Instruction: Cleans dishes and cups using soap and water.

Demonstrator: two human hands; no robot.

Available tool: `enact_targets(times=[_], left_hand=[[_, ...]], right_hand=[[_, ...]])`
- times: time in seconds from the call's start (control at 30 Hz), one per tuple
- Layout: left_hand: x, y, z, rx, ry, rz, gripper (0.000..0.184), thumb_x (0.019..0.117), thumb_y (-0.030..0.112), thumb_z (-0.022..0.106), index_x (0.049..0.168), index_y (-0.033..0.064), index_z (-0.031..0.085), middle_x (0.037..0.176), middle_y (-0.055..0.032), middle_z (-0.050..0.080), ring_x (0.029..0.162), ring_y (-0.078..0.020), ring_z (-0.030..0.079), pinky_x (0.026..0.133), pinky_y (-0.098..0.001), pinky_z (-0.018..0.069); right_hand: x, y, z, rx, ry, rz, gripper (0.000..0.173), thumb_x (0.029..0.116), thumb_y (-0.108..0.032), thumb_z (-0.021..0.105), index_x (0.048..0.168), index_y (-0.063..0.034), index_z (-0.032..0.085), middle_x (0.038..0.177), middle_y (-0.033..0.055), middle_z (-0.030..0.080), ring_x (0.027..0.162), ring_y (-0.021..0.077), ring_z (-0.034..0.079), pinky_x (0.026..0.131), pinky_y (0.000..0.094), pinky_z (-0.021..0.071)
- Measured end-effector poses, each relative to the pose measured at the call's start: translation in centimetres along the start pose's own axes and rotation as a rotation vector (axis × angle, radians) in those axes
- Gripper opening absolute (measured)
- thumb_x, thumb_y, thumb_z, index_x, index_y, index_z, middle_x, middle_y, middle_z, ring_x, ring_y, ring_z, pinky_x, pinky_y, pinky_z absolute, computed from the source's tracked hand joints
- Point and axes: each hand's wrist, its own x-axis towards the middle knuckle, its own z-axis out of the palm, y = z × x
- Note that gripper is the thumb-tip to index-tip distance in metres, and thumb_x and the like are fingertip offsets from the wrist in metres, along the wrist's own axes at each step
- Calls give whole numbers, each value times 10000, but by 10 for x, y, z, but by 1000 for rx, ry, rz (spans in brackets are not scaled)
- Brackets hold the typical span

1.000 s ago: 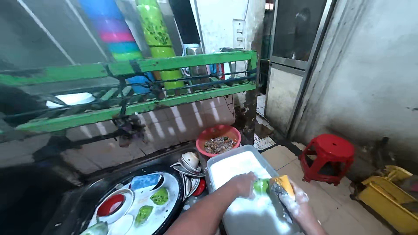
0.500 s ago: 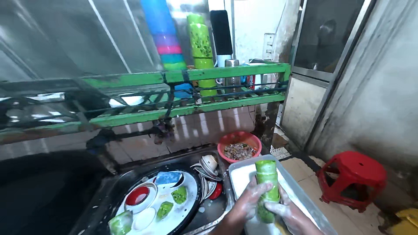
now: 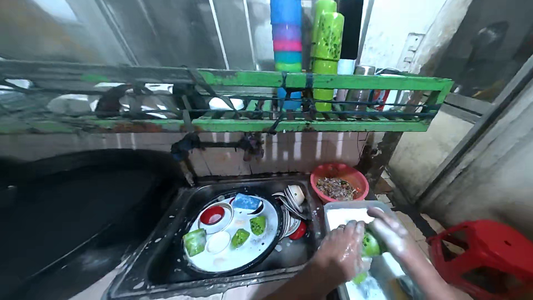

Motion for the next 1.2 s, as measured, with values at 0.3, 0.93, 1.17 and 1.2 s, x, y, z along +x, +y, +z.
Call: enact_targets(times=[0.3,0.93,1.17,1.2], left_hand=[[-14,-42,11,-1320,-324,-236,580,1019,360,547,1523,145,357,1044,-165,668,749,-264,691,605,-399,599],[41,4,53,-1439,-9,-493,686,1054,326,575,1622,219,205,1440,-214,496,1167,-359,609,854,-512,569],[29,41,73,-1449,45,-455,518,1137,276,312,1620,113,218,1628,-177,311,1432,-311,412,1099,-513,428],[25,41,70,-1431,16,-447,516,1135,277,331,1616,118,230,1615,-178,330,1417,-316,428,1081,-520,442]], right_hand=[[28,43,3,172,120,145,293,1063,-194,464,1119,-10,685,1030,121,695,943,193,657,842,414,542],[-66,66,-41,-551,-269,592,629,973,-289,685,1534,-119,459,1393,212,604,1278,370,594,1086,572,448],[-51,23,5,-285,249,63,667,922,-171,726,1497,41,464,1451,263,554,1339,359,563,1141,495,440],[-46,26,9,-272,270,24,602,932,-132,697,1475,40,500,1448,262,560,1337,365,566,1139,508,439]])
